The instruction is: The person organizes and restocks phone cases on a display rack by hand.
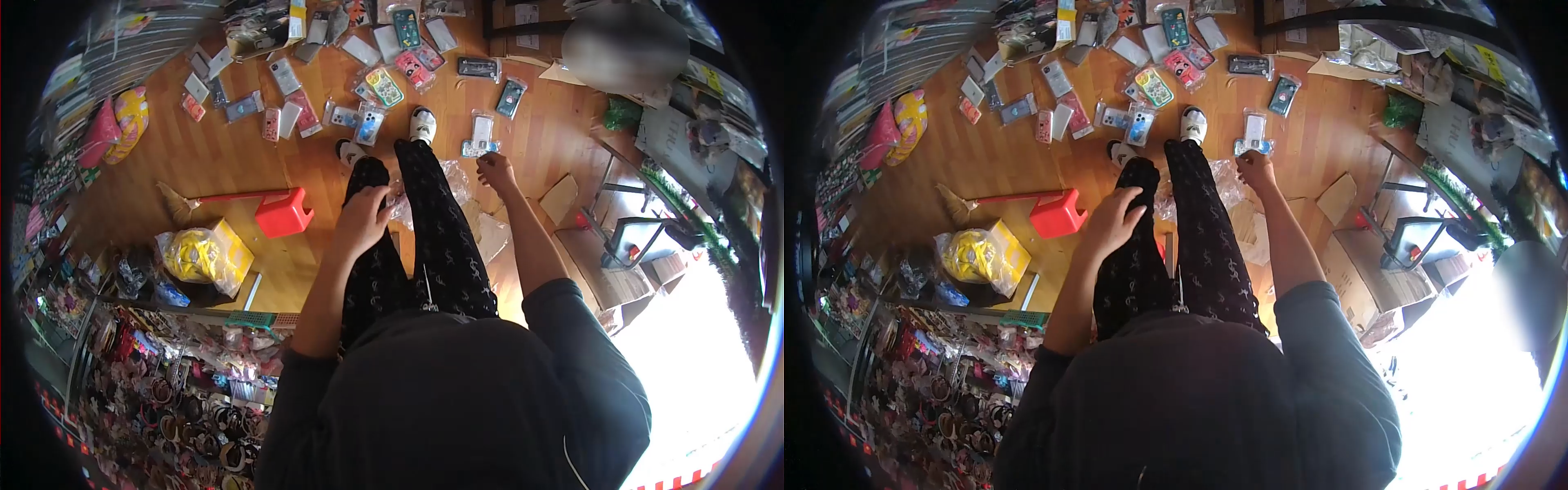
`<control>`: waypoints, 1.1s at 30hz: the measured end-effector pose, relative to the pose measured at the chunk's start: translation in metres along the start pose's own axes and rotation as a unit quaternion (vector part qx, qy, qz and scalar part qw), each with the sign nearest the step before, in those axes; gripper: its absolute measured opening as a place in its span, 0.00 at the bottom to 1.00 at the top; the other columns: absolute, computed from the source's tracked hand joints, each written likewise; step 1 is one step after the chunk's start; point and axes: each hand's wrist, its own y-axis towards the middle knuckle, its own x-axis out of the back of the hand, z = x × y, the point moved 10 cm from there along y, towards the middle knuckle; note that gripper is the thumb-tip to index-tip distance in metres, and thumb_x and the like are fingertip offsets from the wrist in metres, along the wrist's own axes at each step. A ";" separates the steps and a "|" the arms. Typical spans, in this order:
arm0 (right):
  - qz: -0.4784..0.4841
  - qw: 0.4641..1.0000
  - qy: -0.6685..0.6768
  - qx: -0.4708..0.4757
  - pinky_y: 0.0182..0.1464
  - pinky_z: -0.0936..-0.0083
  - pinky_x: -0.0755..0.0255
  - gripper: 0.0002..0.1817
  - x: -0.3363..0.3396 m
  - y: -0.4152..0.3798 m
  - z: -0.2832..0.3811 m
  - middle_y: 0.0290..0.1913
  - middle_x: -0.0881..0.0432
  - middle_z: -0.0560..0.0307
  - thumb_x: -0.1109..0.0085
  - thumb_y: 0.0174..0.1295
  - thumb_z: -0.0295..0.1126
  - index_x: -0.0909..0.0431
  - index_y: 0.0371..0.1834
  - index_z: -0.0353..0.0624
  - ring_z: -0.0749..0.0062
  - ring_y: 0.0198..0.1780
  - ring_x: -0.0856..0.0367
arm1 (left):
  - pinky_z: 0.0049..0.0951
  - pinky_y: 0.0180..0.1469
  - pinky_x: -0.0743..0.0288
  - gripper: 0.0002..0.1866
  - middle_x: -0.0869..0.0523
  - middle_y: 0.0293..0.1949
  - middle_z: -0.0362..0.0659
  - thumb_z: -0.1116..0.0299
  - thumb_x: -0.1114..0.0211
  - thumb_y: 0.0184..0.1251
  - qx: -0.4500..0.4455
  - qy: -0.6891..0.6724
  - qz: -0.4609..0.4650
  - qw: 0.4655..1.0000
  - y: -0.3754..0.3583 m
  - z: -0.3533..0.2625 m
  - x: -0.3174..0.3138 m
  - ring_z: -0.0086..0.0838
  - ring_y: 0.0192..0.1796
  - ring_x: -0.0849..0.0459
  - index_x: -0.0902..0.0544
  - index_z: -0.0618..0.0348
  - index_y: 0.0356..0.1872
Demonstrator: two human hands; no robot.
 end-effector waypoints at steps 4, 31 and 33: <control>-0.017 0.999 -0.008 0.050 0.21 0.81 0.30 0.11 0.012 0.040 0.021 0.21 0.22 0.57 0.44 0.52 0.34 0.24 0.32 0.36 0.78 0.19 0.25 | 0.36 0.45 0.31 0.15 0.24 0.39 0.52 0.69 0.43 0.57 -0.015 -0.039 0.012 0.999 0.024 0.000 -0.039 0.44 0.44 0.25 0.28 0.62 0.44; -0.393 0.818 -0.366 0.205 0.53 0.56 0.38 0.38 -0.051 0.488 0.136 0.54 0.37 0.42 0.37 0.41 0.51 0.37 0.53 0.40 0.47 0.56 0.42 | 0.19 0.34 0.28 0.11 0.22 0.32 0.44 0.72 0.45 0.61 0.241 -0.455 -0.005 0.857 0.139 0.255 -0.284 0.22 0.32 0.22 0.27 0.64 0.44; -0.428 0.791 -0.367 0.238 0.56 0.57 0.43 0.45 -0.050 0.506 0.135 0.53 0.35 0.39 0.39 0.37 0.59 0.40 0.56 0.43 0.46 0.56 0.40 | 0.20 0.35 0.28 0.11 0.22 0.33 0.44 0.72 0.45 0.61 0.240 -0.468 -0.006 0.850 0.148 0.256 -0.289 0.22 0.33 0.22 0.27 0.64 0.44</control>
